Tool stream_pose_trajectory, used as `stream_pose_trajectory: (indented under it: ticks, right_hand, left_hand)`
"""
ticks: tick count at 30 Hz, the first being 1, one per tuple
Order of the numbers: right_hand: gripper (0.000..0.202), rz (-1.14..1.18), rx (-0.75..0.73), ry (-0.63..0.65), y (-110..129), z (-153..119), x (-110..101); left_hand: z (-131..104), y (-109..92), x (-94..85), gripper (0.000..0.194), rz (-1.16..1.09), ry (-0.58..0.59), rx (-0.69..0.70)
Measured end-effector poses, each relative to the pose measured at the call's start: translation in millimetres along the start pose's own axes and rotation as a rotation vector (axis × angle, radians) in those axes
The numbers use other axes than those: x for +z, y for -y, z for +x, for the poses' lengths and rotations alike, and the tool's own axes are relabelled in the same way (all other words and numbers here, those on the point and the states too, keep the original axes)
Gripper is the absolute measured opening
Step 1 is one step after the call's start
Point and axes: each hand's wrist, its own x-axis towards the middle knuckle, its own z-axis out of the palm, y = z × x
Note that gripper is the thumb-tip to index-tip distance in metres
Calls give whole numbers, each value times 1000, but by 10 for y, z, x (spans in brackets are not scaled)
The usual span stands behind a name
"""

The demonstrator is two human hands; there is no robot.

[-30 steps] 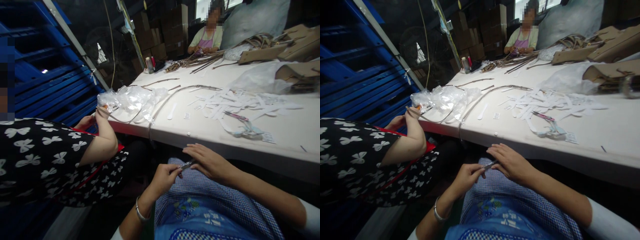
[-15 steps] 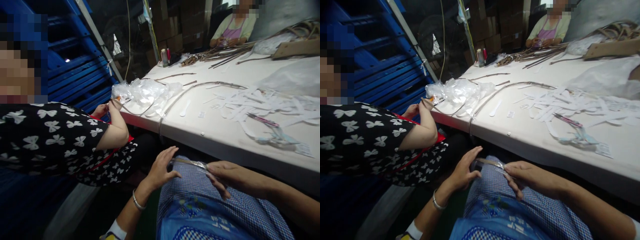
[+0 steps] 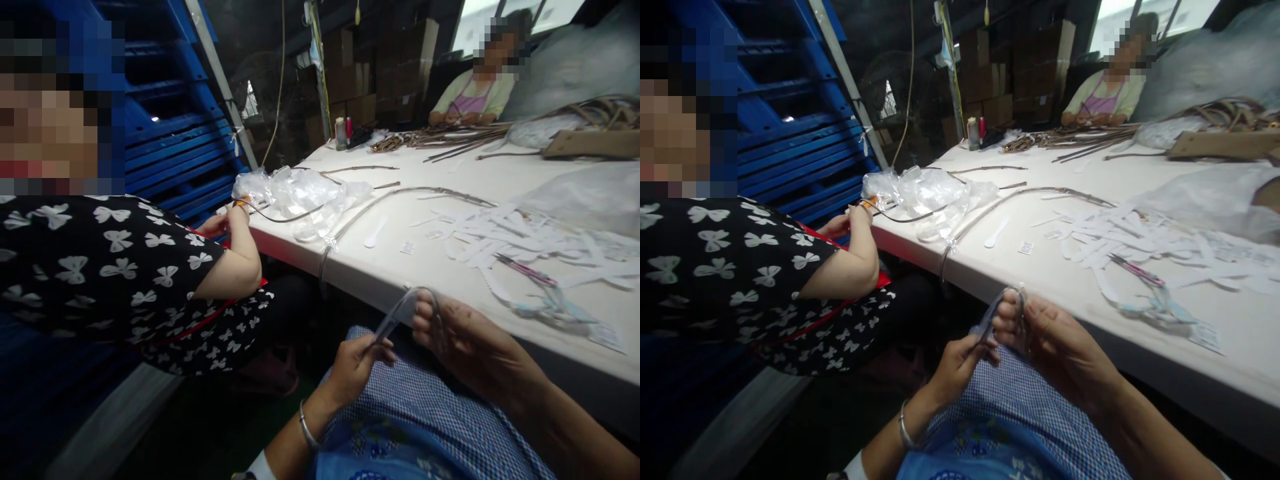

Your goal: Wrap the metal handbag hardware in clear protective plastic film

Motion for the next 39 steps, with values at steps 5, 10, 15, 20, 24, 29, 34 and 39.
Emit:
stream_pose_trajectory:
  ticks: [5,10,15,20,24,29,34,39]
  right_hand:
    - [15,-222,-562,-287,-104,366,-12]
    - [26,-1077,-844,-113,-416,478,-416]
    - [24,-1425,-807,340,-665,371,-711]
    - [23,-1539,-449,423,-707,192,-604]
    - [31,-1441,-54,250,-637,147,-491]
    - [33,-660,547,87,-557,153,-373]
    - [22,-223,614,162,-486,91,-161]
    - [26,-136,301,190,-315,124,52]
  left_hand:
    - [-65,-141,141,38,-213,72,-133]
    - [-127,-408,81,36,-377,57,-235]
    - [-130,-470,-129,36,-466,-24,-343]
    - [-33,-310,-369,41,-471,-111,-484]
    - [26,-197,-538,33,28,-286,-314]
    - [-181,-63,-353,26,568,-298,103]
    - [-312,148,-19,41,501,-136,180]
    - [-91,65,-10,34,241,-153,48]
